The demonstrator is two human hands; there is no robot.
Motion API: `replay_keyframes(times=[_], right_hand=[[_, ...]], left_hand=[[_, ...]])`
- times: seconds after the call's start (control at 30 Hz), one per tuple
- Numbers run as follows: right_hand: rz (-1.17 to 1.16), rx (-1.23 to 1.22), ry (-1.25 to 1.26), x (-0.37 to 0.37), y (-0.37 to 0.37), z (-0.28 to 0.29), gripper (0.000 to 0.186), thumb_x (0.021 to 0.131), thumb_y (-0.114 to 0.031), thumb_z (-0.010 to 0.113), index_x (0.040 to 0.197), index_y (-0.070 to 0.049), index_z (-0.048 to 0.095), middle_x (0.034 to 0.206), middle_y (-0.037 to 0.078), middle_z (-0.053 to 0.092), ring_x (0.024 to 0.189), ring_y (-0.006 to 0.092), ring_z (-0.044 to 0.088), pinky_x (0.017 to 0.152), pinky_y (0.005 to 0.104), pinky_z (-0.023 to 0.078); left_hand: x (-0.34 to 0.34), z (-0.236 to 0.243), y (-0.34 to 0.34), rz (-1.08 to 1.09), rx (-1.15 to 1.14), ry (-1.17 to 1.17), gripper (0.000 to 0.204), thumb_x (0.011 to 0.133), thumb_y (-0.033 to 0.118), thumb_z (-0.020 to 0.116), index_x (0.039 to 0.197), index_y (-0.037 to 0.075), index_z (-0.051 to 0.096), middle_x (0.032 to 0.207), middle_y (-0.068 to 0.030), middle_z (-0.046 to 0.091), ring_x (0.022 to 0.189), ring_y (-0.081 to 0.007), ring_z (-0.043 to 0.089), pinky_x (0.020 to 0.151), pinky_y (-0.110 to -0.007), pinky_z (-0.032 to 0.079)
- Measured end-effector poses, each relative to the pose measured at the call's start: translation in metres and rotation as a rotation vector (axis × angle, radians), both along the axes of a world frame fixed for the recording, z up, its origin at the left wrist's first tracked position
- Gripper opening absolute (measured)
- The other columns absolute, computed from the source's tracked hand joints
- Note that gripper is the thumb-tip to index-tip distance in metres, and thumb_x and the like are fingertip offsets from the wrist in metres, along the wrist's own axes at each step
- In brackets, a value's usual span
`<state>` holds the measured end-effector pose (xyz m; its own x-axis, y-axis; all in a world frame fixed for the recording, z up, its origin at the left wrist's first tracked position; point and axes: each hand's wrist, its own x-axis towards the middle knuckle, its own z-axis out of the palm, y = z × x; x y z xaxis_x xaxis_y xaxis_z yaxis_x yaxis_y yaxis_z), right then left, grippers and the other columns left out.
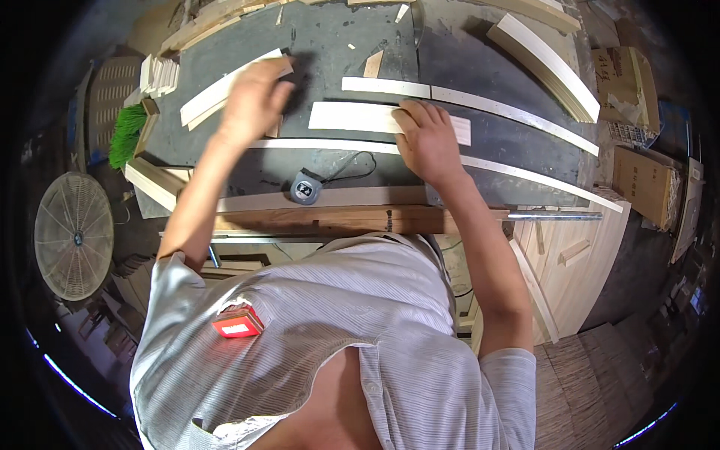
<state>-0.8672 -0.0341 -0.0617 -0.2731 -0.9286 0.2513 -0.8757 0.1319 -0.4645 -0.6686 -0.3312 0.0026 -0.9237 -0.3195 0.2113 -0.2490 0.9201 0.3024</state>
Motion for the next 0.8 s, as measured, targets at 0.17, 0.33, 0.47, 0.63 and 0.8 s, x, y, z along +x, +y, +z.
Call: replay_keyframes(times=[0.17,0.33,0.47,0.63,0.8], right_hand=[[-0.13,-0.036,-0.082,0.013,0.004,-0.007,0.039,0.088,-0.012,0.076,0.126,-0.005,0.07,0.133,0.016,0.068,0.126,0.0374,0.062,0.103,0.051,0.05],[-0.472,0.037,-0.125,-0.014,0.041,-0.028,0.036,0.093,-0.012,0.073,0.127,-0.003,0.072,0.128,0.02,0.069,0.114,0.0426,0.062,0.103,0.0503,0.05],[-0.342,0.167,-0.258,0.008,0.027,-0.027,0.037,0.092,-0.011,0.073,0.128,-0.002,0.072,0.13,0.02,0.068,0.118,0.0433,0.06,0.106,0.05,0.048],[-0.306,0.115,-0.164,0.042,0.012,-0.021,0.04,0.089,-0.009,0.071,0.128,-0.001,0.071,0.14,0.022,0.064,0.126,0.0452,0.054,0.111,0.0527,0.045],[-0.329,0.136,-0.16,0.051,0.01,-0.018,0.048,0.084,-0.018,0.077,0.128,-0.001,0.07,0.145,0.027,0.058,0.13,0.0494,0.05,0.113,0.0583,0.042]], left_hand=[[-0.036,-0.054,0.109,-0.143,0.135,-0.144,0.045,0.103,0.028,0.068,0.144,0.009,0.065,0.142,-0.0113,0.066,0.134,-0.0297,0.06,0.114,-0.048,0.046],[-0.051,-0.06,0.129,-0.146,0.205,-0.199,0.039,0.1,0.026,0.07,0.135,0.009,0.07,0.124,-0.0083,0.065,0.121,-0.0284,0.059,0.104,-0.045,0.045],[-0.03,-0.068,0.119,-0.12,0.146,-0.188,0.035,0.098,0.024,0.071,0.13,0.01,0.073,0.116,-0.0074,0.064,0.113,-0.0285,0.058,0.101,-0.044,0.045],[-0.015,-0.064,0.106,-0.061,0.114,-0.158,0.033,0.097,0.022,0.072,0.128,0.01,0.074,0.113,-0.0077,0.064,0.11,-0.029,0.058,0.096,-0.044,0.047],[-0.024,-0.059,0.109,-0.084,0.095,-0.178,0.034,0.095,0.024,0.074,0.126,0.009,0.074,0.112,-0.0088,0.064,0.109,-0.0301,0.059,0.096,-0.044,0.048]])
